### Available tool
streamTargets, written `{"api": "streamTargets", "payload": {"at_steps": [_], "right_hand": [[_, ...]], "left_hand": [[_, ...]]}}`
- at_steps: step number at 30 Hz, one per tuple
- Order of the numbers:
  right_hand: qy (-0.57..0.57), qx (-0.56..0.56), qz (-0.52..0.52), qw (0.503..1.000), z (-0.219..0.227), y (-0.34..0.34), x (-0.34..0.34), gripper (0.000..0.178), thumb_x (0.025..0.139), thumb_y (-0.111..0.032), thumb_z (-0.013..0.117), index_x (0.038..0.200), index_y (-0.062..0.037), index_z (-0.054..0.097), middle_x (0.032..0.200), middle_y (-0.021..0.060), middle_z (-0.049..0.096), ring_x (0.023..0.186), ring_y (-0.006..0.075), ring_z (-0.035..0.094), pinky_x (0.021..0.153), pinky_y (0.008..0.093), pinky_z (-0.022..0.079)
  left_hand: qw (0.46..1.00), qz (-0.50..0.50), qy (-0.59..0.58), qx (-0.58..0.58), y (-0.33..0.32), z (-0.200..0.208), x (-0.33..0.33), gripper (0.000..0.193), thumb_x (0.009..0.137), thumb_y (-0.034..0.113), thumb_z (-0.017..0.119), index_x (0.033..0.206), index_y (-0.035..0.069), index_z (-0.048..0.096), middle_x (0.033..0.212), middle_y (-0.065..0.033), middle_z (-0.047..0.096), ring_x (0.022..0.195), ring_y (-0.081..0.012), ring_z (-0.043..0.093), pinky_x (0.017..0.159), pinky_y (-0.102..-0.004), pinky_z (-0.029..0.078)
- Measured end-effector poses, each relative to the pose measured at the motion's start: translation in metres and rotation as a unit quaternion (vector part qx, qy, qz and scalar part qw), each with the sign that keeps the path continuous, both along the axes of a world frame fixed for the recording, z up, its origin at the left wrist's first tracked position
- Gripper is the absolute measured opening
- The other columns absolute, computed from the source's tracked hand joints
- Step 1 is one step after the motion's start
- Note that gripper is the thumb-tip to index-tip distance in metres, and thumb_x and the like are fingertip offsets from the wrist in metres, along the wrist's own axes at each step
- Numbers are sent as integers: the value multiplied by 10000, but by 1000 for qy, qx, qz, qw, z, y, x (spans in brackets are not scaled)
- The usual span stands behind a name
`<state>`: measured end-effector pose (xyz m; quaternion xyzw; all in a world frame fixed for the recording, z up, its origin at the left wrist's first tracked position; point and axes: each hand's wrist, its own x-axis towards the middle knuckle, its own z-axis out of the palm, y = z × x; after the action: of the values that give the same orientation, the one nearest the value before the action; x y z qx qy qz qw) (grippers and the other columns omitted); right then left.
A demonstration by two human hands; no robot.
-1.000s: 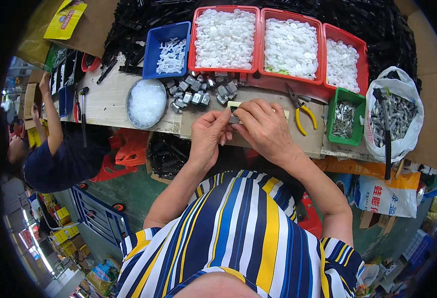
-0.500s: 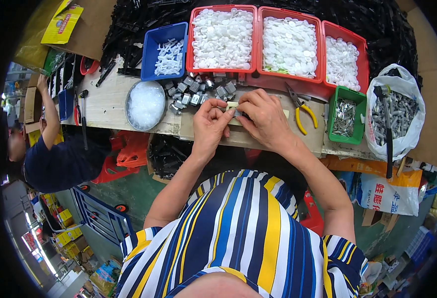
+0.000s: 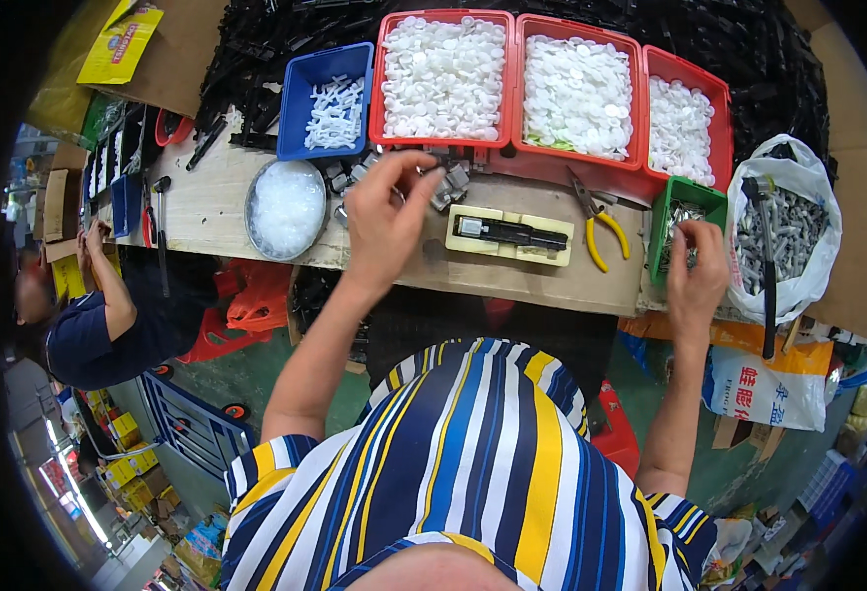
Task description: The person assembles small metal hardware components using a wooden jig and pliers. They repeatedly pick up metal pieces, place them into the jig, and use pliers to secure or shape them. The workspace contains bins of white plastic parts and loose metal hardware.
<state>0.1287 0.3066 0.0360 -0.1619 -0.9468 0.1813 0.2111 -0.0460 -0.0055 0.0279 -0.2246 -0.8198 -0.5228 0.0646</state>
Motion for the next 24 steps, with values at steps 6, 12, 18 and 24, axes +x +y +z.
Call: {"api": "streamTargets", "payload": {"at_steps": [6, 12, 18, 24], "right_hand": [[-100, -14, -28, 994, -8, 16, 12, 103, 891, -51, 672, 950, 33, 659, 887, 156, 626, 782, 328, 634, 711, 399, 485], [-113, -19, -10, 993, -16, 26, 5, 104, 893, -73, 670, 916, 28, 658, 873, 180, 623, 786, 358, 627, 702, 423, 471], [-136, -4, -13, 991, -32, 46, 10, 122, 949, -108, 656, 981, 9, 647, 850, 134, 680, 740, 213, 649, 678, 344, 501], [-104, -108, -13, 989, -51, 70, 18, 149, 979, -97, 638, 1057, 29, 647, 904, 87, 684, 809, 125, 617, 750, 276, 496]], "left_hand": [[967, -70, 166, -182, 25, 2, -72, 130, 809, 107, 751, 890, 11, 716, 840, -116, 669, 852, -305, 587, 756, -399, 473], [959, -100, 168, -208, 40, -5, -99, 172, 756, 152, 772, 847, 17, 718, 792, -146, 675, 816, -340, 605, 809, -436, 472], [918, -196, 258, -231, 47, -21, -124, 77, 716, 92, 671, 717, 14, 667, 845, -198, 641, 879, -380, 620, 772, -494, 511], [865, -251, 373, -222, 64, -25, -135, 38, 716, 39, 650, 692, 9, 653, 764, -196, 645, 847, -376, 646, 704, -459, 541]]}}
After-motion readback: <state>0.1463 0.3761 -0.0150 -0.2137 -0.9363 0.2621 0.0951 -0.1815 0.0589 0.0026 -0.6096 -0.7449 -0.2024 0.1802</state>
